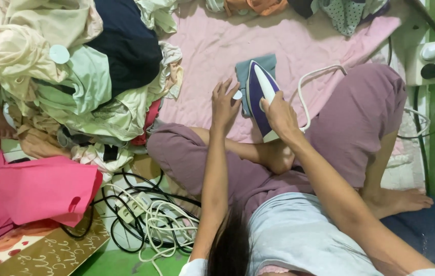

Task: Ironing and folding small pieces of clothing while sitting on the floor.

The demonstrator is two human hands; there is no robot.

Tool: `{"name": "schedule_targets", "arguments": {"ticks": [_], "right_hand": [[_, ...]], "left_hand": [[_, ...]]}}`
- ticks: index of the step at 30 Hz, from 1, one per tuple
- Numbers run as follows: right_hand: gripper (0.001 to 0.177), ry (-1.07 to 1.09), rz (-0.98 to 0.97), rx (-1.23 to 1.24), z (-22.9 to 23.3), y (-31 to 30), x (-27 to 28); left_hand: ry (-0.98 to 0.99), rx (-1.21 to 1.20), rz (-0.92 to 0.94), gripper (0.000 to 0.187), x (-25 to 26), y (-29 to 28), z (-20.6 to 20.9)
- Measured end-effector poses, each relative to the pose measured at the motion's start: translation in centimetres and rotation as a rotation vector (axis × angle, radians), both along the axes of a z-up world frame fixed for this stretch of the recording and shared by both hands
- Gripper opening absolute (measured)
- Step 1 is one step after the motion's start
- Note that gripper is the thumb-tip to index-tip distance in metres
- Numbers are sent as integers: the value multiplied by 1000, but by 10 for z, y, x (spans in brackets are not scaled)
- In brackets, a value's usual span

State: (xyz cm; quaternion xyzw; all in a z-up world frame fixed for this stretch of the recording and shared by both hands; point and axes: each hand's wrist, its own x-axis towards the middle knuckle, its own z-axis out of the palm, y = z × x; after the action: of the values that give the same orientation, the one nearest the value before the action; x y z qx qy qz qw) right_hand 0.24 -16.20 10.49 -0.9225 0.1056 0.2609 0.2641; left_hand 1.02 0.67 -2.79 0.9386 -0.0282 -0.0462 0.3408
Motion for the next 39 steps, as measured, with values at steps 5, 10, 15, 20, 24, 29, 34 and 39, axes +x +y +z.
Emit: {"name": "schedule_targets", "arguments": {"ticks": [5, 10, 15, 20, 24, 29, 34, 39], "right_hand": [[46, 5, -17, 30, 2, 0, 14], [47, -32, -19, 101, -16, -7, 18], [47, -22, 204, 36, 5, -22, 19], [43, -43, 545, -121, 47, -39, 24], [40, -101, 961, -304, 8, -55, 26], [38, -166, 962, -227, -40, -49, 21], [42, -203, 968, -172, -59, -29, 19], [40, -258, 900, -104, -48, 3, 14]], "left_hand": [[-4, -15, 20, 47, 3, 0, -1], [-36, -5, -3, 49, -2, 4, -16], [-148, -108, 140, 43, -7, 14, -9], [-209, -150, 385, 42, -15, 40, -8], [-376, -242, 520, 45, -22, 78, 12], [-379, -51, 657, 30, -66, 104, 101], [-336, -261, 859, 26, -55, 127, 54], [-414, -141, 705, 27, -21, 118, 31]]}}
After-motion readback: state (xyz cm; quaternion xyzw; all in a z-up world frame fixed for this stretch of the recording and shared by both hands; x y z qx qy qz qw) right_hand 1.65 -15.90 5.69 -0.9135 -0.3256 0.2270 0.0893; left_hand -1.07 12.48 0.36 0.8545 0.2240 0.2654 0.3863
